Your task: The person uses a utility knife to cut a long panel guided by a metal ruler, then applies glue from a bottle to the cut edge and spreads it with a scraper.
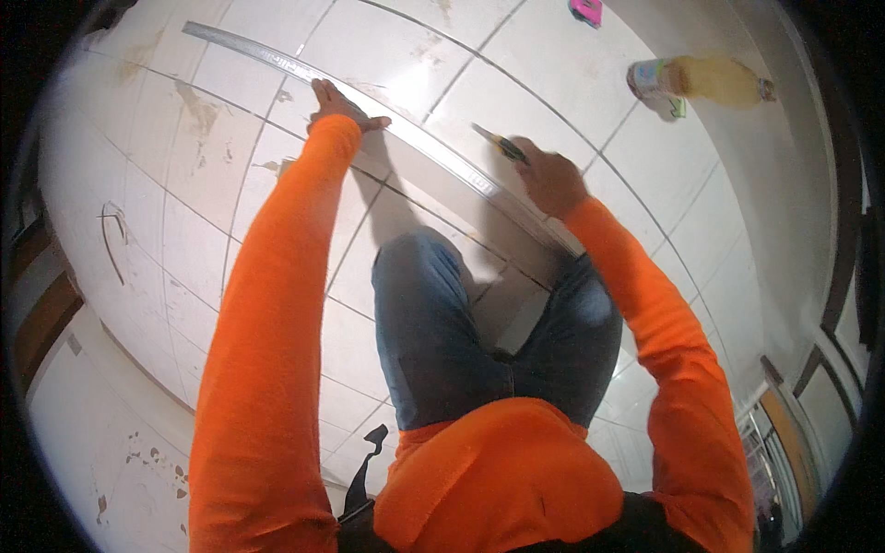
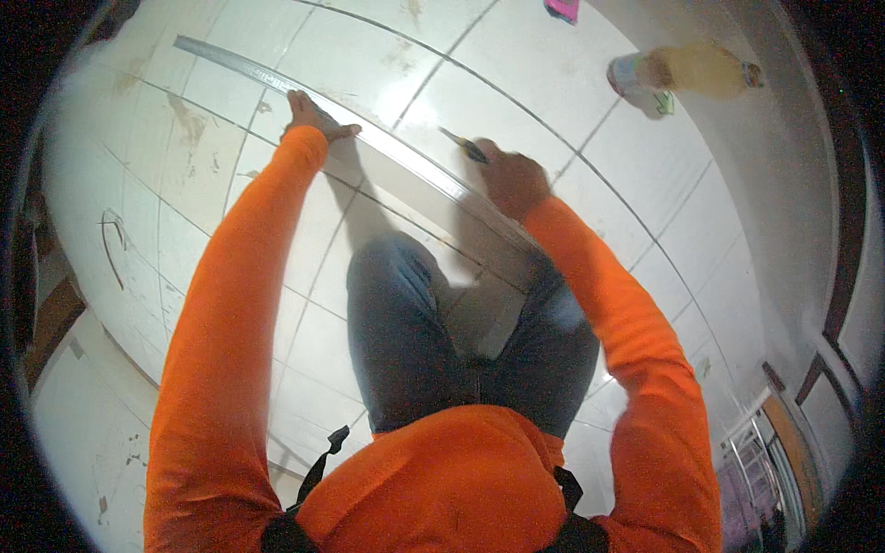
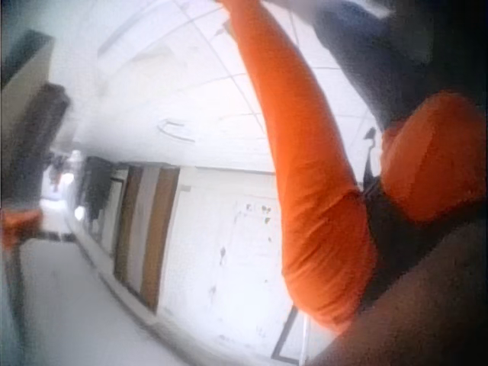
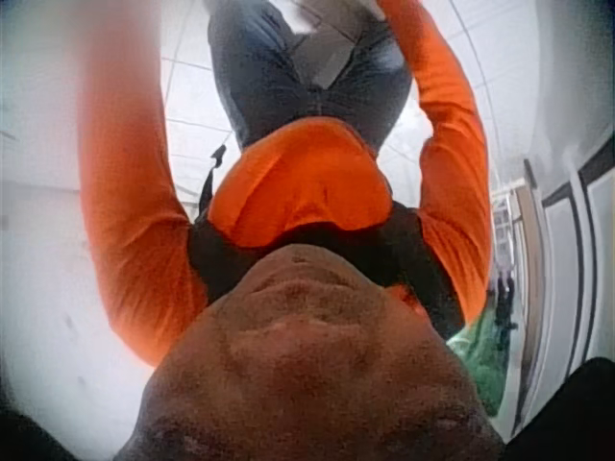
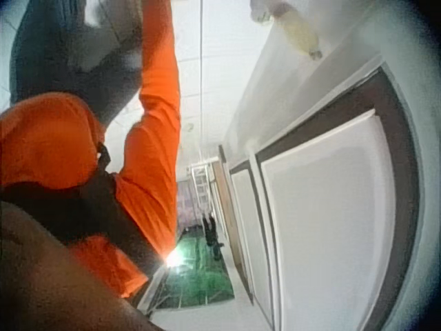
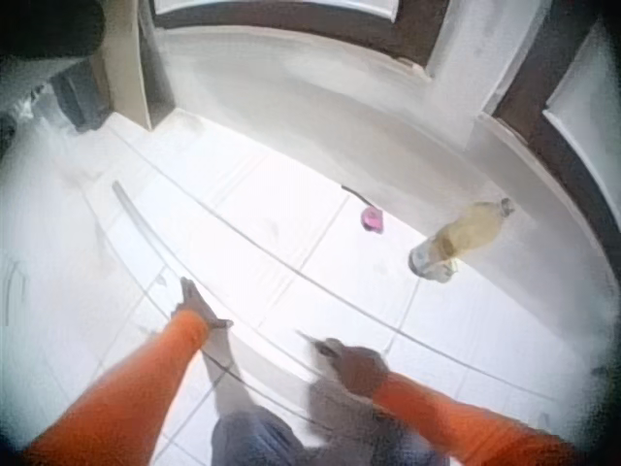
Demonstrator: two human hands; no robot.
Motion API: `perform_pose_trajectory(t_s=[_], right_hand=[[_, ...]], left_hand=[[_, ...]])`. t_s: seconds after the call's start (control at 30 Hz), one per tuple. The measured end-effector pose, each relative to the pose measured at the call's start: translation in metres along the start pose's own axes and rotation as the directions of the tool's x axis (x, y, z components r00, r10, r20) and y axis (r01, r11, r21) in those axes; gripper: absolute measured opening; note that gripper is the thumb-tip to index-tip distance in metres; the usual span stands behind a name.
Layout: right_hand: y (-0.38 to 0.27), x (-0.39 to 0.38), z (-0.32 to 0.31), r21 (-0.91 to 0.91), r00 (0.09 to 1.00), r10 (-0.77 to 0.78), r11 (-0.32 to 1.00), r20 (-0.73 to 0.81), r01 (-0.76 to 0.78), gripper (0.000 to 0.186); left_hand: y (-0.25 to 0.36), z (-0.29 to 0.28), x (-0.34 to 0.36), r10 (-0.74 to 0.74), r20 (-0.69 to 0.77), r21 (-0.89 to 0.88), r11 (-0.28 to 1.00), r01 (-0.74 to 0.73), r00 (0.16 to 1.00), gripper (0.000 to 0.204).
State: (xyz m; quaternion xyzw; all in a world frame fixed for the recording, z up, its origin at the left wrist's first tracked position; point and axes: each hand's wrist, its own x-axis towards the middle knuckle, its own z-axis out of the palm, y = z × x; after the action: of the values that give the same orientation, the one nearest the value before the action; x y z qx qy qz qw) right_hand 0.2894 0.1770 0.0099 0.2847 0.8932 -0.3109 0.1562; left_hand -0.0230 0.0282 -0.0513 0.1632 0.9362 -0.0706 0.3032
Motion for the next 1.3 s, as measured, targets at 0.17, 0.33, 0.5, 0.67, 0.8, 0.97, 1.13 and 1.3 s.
perform_pose_trajectory(t_s=[0.17, 0.33, 0.5, 0.67, 0.8, 0.97, 1.13, 1.3], right_hand=[[-0.109, 0.14, 0.018, 0.115, 0.997, -0.064, 0.992, 0.051, 0.058, 0.033], [-0.168, 0.197, 0.015, 0.101, 0.971, -0.165, 0.984, 0.174, 0.149, 0.042], [-0.175, 0.199, 0.014, 0.007, 0.964, -0.179, 0.983, 0.195, 0.181, 0.044], [-0.124, 0.142, 0.026, -0.14, 0.942, -0.256, 0.947, 0.216, 0.289, 0.051], [-0.05, 0.043, 0.026, -0.161, 0.96, -0.088, 0.978, 0.267, 0.134, 0.053], [-0.021, -0.009, -0.011, -0.216, 0.947, 0.044, 0.976, 0.319, 0.027, 0.048], [-0.099, 0.116, -0.011, -0.044, 0.969, -0.145, 0.987, 0.201, 0.157, 0.046], [-0.165, 0.192, 0.013, 0.019, 0.969, -0.197, 0.98, 0.147, 0.197, 0.042]], left_hand=[[-0.001, -0.008, -0.009, 0.03, 0.007, -0.072, 0.997, -0.029, 1.0, 0.144], [-0.002, -0.01, -0.009, 0.005, 0.052, -0.044, 0.999, -0.003, 0.999, 0.145], [-0.001, -0.014, -0.012, -0.008, 0.064, -0.033, 0.999, 0.01, 0.998, 0.146], [0.006, -0.021, -0.017, -0.037, 0.068, -0.042, 0.998, 0.04, 0.997, 0.144], [0.01, -0.023, -0.019, -0.055, 0.074, -0.046, 0.997, 0.058, 0.996, 0.141], [0.009, -0.025, -0.019, -0.028, 0.078, -0.055, 0.998, 0.032, 0.997, 0.142], [0.01, -0.025, -0.017, -0.056, 0.116, -0.051, 0.997, 0.062, 0.992, 0.144], [0.006, -0.021, -0.015, -0.03, 0.111, -0.033, 0.999, 0.034, 0.993, 0.143]])
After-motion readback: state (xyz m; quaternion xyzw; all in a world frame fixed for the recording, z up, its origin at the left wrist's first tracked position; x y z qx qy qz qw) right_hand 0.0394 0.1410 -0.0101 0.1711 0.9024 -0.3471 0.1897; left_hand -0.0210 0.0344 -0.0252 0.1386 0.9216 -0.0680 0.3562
